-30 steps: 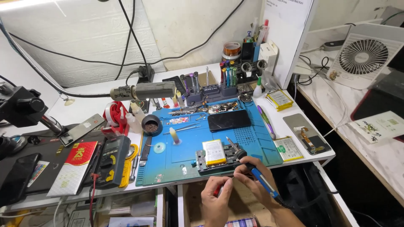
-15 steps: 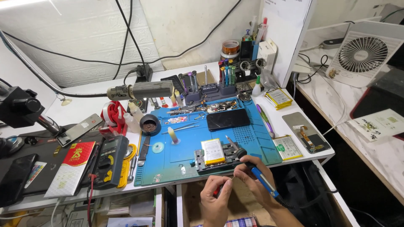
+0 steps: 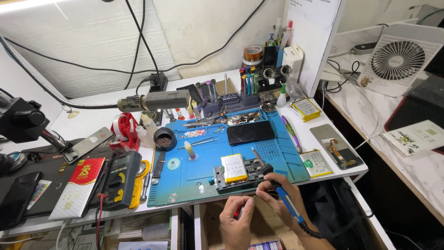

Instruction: The person uses a soldering iron to apply solder to a circuit board with a battery attached. They then use tweezers to apply a liquid substance from a small tube onto the soldered area.

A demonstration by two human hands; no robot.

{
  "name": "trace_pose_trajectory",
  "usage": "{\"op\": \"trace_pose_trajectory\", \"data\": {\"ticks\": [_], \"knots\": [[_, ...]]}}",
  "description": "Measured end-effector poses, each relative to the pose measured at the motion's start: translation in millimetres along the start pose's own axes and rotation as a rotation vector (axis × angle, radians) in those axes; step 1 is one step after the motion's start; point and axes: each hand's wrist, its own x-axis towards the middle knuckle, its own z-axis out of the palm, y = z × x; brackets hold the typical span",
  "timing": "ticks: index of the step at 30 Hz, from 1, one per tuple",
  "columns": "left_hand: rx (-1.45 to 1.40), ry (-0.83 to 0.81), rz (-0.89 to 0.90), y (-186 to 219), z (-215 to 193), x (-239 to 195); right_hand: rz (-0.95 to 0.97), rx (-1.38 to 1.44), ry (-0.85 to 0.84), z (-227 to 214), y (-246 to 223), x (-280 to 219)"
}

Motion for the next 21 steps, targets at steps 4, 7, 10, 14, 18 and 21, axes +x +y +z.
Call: {"op": "trace_pose_trajectory", "data": {"ticks": [4, 7, 10, 14, 18, 21], "knots": [[-0.002, -0.012, 0.037, -1.8, -0.4, -2.7, 0.001, -0.069, 0.013, 0.7, 3.1, -2.8], [0.009, -0.023, 0.047, 0.3, -0.3, -4.7, -0.012, -0.061, 0.038, 1.0, 4.1, -3.7], [0.029, -0.019, 0.092, 3.7, -1.2, -6.2, 0.016, 0.043, 0.094, -0.9, 11.1, -3.0], [0.058, -0.006, 0.217, 5.2, -1.3, -8.4, 0.043, 0.142, 0.174, -3.2, 15.8, -1.0], [0.084, -0.024, 0.252, 15.8, 1.0, -14.3, 0.057, 0.131, 0.147, -3.7, 8.6, -1.0], [0.082, -0.045, 0.409, 27.2, 3.5, -21.3, 0.039, 0.113, 0.121, -2.7, 6.9, -0.8]]}}
